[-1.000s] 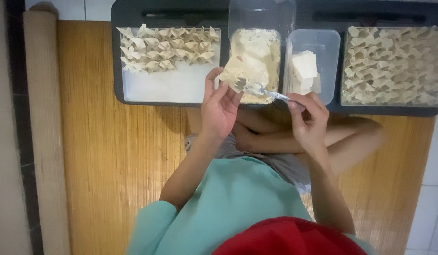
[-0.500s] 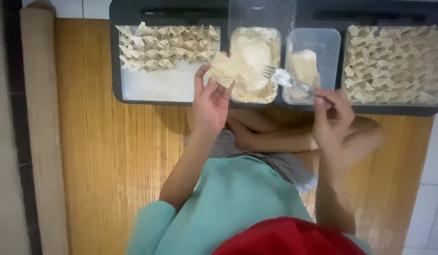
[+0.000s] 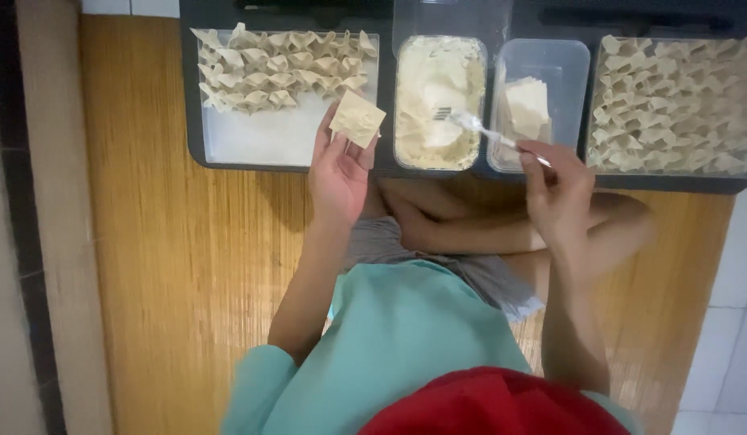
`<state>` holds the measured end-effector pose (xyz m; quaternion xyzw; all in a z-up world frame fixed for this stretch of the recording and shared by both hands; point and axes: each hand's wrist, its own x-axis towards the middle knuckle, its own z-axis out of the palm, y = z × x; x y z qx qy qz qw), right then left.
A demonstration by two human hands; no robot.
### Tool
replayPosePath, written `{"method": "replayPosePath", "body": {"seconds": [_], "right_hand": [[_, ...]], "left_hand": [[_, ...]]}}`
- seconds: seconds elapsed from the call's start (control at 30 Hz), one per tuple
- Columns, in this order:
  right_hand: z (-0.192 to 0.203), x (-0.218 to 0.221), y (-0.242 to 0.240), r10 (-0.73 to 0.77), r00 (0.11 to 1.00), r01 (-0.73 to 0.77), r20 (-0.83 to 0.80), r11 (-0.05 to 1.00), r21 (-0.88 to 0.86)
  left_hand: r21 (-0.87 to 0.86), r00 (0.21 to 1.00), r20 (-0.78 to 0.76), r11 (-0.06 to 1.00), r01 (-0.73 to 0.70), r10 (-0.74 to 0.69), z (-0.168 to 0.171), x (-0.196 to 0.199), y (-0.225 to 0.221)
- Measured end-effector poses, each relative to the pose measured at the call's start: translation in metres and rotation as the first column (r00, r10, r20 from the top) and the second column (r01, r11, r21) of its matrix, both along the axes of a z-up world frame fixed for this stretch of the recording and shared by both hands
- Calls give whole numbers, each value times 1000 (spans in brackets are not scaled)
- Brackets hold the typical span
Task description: Preparing wontons by placing filling on square wrappers and folding them into decorative star shapes while sitting on the floor.
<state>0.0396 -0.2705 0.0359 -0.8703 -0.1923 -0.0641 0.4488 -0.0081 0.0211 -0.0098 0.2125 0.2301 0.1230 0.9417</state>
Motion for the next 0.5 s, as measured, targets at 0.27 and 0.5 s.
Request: {"method": "replayPosePath", "body": {"seconds": [0.27,0.5], "right_hand": [[10,3,14,52,999,-46,4,916,-400],[11,7,14,87,995,-47,51,852,-521]], "left_hand": [[-6,998,-7,998,64,-64,-5,-4,-1],[29,993,34,993,116,-117,-7,-4,-1]]}}
